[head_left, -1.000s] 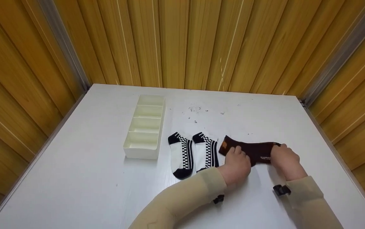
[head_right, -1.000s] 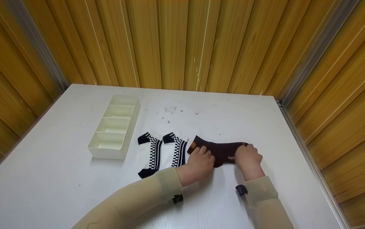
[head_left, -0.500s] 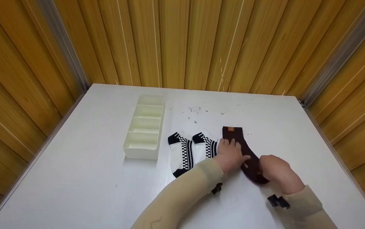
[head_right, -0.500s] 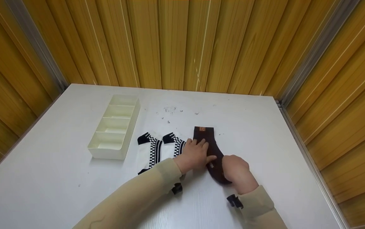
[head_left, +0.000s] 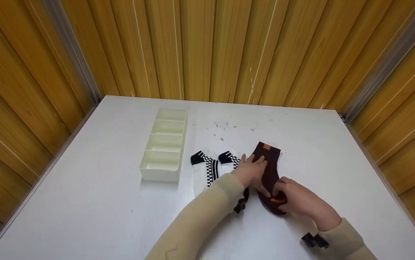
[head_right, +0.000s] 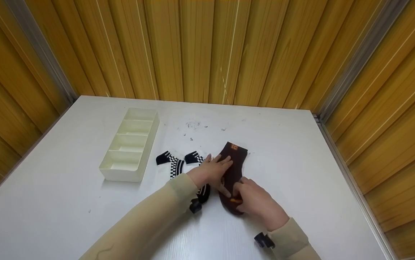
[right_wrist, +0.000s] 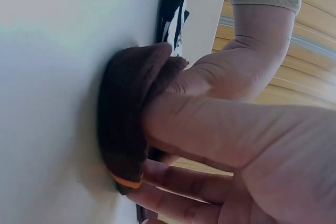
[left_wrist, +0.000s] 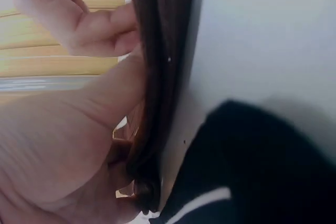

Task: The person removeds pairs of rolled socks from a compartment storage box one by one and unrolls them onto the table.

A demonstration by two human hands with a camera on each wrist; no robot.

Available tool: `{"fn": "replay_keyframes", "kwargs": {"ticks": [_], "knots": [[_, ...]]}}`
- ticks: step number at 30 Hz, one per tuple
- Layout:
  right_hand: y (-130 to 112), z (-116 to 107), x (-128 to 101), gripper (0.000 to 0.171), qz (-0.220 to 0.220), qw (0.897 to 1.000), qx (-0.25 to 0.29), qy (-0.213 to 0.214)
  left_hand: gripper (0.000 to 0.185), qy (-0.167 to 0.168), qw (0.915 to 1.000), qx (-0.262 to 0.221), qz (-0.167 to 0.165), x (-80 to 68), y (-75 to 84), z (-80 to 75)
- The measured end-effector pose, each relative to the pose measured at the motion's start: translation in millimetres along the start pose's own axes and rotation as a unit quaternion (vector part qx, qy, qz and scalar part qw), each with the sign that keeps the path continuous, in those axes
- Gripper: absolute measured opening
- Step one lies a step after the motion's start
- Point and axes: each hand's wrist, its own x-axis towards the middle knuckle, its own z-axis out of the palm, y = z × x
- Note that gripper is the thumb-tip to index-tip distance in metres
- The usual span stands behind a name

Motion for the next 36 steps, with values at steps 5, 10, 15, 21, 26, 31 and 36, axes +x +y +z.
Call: {"fn": "replay_keyframes", "kwargs": {"ticks": [5, 10, 15, 21, 26, 31, 36], "knots": [[-1, 0, -2, 0.039, -0.021, 1.0, 0.0, 0.004, 0.115, -0.006, 1.0, 0.002, 0.0, -0.9, -2.8, 1.5], [-1, 0, -2, 0.041, -0.022, 1.0, 0.001, 0.001, 0.116, -0.008, 0.9999, 0.011, 0.007, -0.6, -4.2, 2.8], [1, -2, 1, 0.039, -0.022, 1.0, 0.007, -0.018, 0.115, -0.005, 0.9999, 0.001, 0.01, -2.6, -5.6, 4.8], [19, -17, 11, 0.034, -0.018, 0.991, 0.1, -0.086, 0.111, 0.001, 0.9994, -0.017, 0.03, -2.1, -9.5, 9.2], [54, -40, 34, 0.035, 0.019, 0.983, 0.175, -0.055, 0.092, 0.025, 0.9973, -0.023, 0.065, -6.1, -5.7, 9.3], [86, -49, 65, 0.048, 0.146, 0.94, 0.307, 0.007, 0.068, 0.047, 0.9903, -0.016, 0.13, -23.6, 9.9, 9.5], [104, -47, 89, 0.061, 0.228, 0.876, 0.424, 0.031, 0.067, 0.031, 0.9843, 0.01, 0.174, -41.6, 23.3, 19.4]]}}
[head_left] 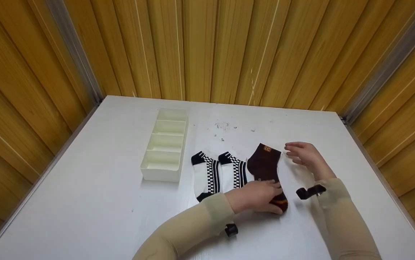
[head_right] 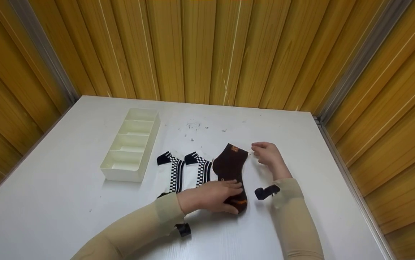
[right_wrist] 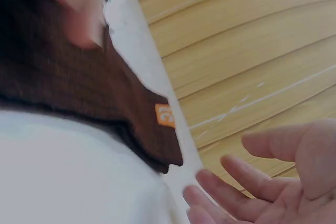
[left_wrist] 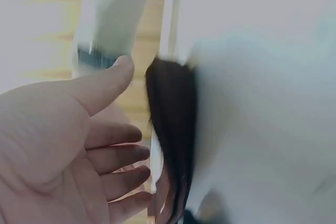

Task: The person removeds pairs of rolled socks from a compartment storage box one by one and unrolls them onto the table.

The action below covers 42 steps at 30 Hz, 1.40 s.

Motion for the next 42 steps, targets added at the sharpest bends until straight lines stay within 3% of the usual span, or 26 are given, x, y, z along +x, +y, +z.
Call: {"fn": "replay_keyframes", "kwargs": {"ticks": [6, 14, 21, 28, 32, 36, 39, 42], "knots": [[4, 1, 17, 0.064, 0.018, 0.999, 0.045, -0.015, 0.055, 0.001, 0.9996, 0.027, 0.003, -4.4, 8.7, 8.3], [5, 6, 22, 0.058, 0.021, 0.997, 0.073, -0.015, 0.044, -0.006, 0.9999, 0.014, 0.005, -3.8, 5.7, 8.0], [1, 6, 20, 0.056, 0.0, 1.0, -0.008, 0.009, 0.035, -0.018, 0.9996, 0.021, 0.005, 0.3, 5.8, 9.2], [0, 11, 23, 0.056, -0.01, 1.0, 0.002, 0.004, 0.039, -0.015, 0.9984, 0.053, 0.011, 1.1, 9.1, 8.5], [2, 17, 28, 0.055, -0.018, 0.997, -0.08, 0.01, 0.037, -0.006, 0.9968, 0.078, 0.019, -0.3, 11.0, 9.7], [4, 20, 32, 0.047, -0.038, 0.986, -0.16, 0.033, 0.034, 0.008, 0.993, 0.115, 0.026, -0.8, 15.7, 14.4], [4, 20, 33, 0.043, -0.044, 0.985, -0.161, 0.042, 0.036, 0.009, 0.9912, 0.13, 0.024, -1.9, 19.0, 16.8], [4, 20, 33, 0.041, -0.035, 0.991, -0.123, 0.038, 0.035, 0.016, 0.9901, 0.137, 0.024, -3.9, 20.5, 18.2]]}}
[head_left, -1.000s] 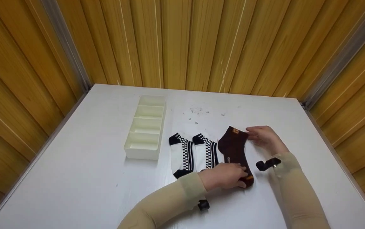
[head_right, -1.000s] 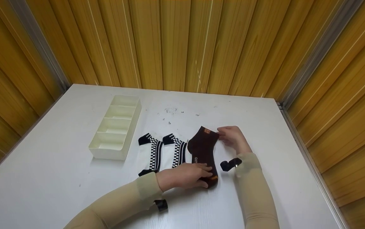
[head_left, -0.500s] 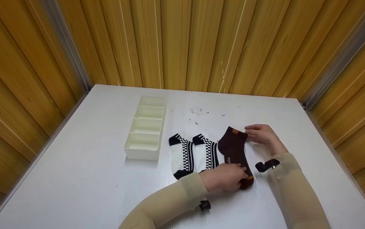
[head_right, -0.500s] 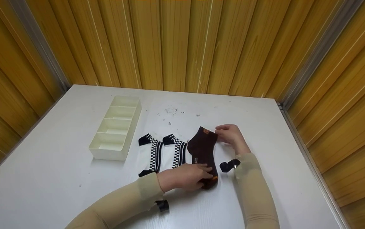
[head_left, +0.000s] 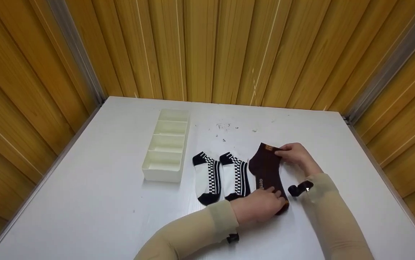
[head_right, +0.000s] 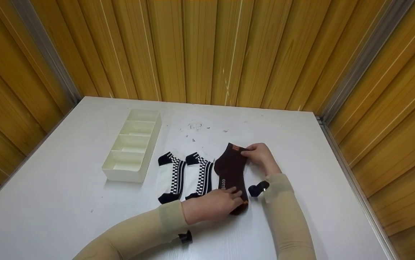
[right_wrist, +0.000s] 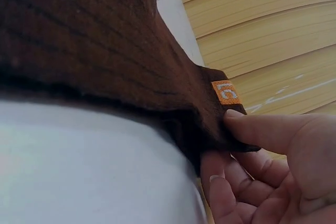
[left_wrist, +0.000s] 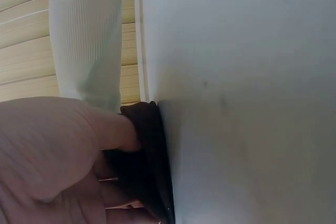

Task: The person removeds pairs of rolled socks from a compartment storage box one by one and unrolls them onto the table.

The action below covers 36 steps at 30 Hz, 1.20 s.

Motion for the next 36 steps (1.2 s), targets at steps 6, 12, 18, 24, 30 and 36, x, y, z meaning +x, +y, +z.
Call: {"fn": "replay_keyframes", "kwargs": {"ticks": [6, 12, 18, 24, 30, 36], "knots": [[2, -1, -2, 0.035, 0.007, 0.997, 0.074, -0.021, 0.038, 0.003, 1.0, 0.003, 0.003, -2.8, 0.0, -2.3], [0, -2, 0, 0.028, 0.007, 0.996, 0.089, -0.019, 0.049, -0.012, 0.9996, 0.025, 0.0, -6.6, 2.0, -11.1], [-5, -13, -5, 0.016, 0.01, 0.99, 0.141, -0.022, 0.047, 0.034, 0.9975, 0.061, 0.005, -11.5, 3.0, -19.1], [0, -33, -16, 0.012, 0.011, 0.982, 0.186, -0.019, 0.046, 0.04, 0.9965, 0.073, 0.012, -4.0, 12.0, -25.7], [21, -57, -29, 0.005, 0.026, 0.978, 0.207, -0.02, 0.046, 0.011, 0.9977, 0.065, 0.015, 18.4, 28.7, -26.8], [52, -77, -38, 0.009, 0.05, 0.974, 0.22, -0.028, 0.047, -0.016, 0.9977, 0.064, 0.015, 41.7, 47.1, -21.9]]}}
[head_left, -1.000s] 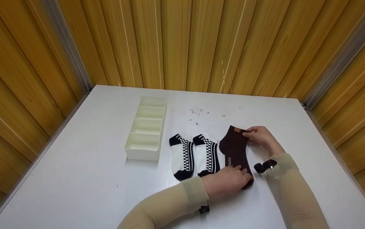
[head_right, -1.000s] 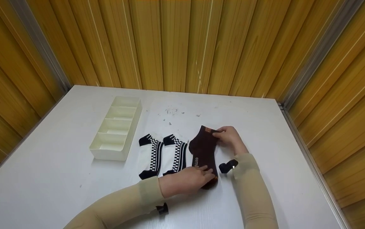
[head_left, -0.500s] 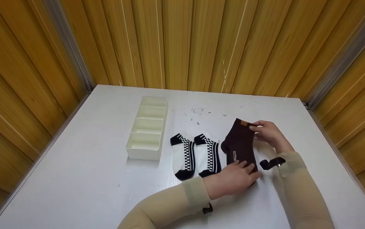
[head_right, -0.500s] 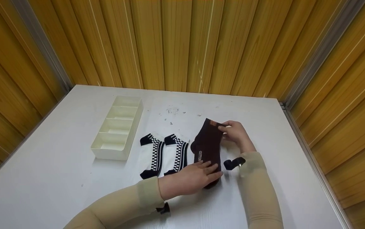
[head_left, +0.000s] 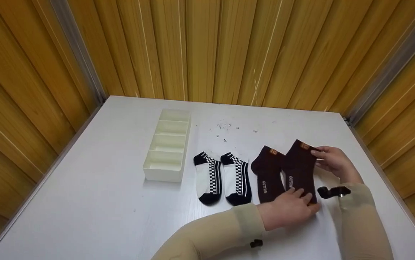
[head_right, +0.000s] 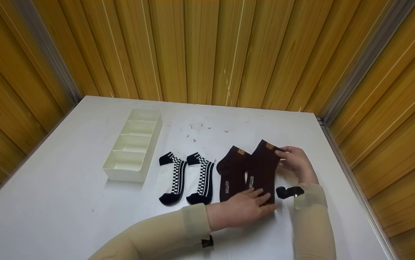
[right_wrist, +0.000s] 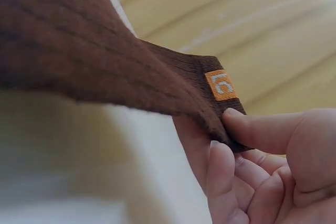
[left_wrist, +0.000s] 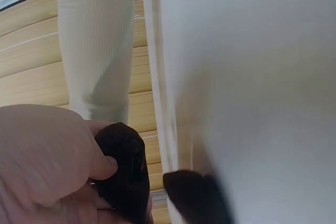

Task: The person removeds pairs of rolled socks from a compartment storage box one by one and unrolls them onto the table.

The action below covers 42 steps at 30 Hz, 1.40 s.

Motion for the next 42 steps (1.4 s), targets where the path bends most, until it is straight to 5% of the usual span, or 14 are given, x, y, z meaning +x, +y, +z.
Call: {"fn": "replay_keyframes", "kwargs": {"ticks": [9, 14, 18, 27, 35, 42], "knots": [[18, -3, 4, 0.017, 0.023, 0.993, -0.116, 0.022, 0.045, -0.027, 0.9984, -0.05, 0.008, 14.6, 19.5, 11.2], [13, 4, 11, 0.047, -0.006, 0.969, -0.241, 0.059, 0.049, -0.043, 0.9976, -0.054, 0.004, 11.7, 22.3, 15.6], [9, 8, 14, 0.05, -0.01, 0.951, -0.301, 0.064, 0.054, -0.053, 0.9966, -0.063, 0.004, 9.1, 24.0, 17.4], [8, 12, 19, 0.044, 0.0, 0.954, -0.286, 0.089, 0.072, -0.08, 0.9926, -0.091, -0.007, 3.4, 26.3, 19.5], [7, 8, 18, 0.056, 0.008, 0.951, -0.301, 0.076, 0.074, -0.096, 0.9881, -0.121, -0.006, 0.7, 24.5, 14.3], [8, 6, 15, 0.06, 0.02, 0.962, -0.266, 0.06, 0.072, -0.032, 0.9959, -0.082, -0.024, -8.2, 25.1, 14.3]]}}
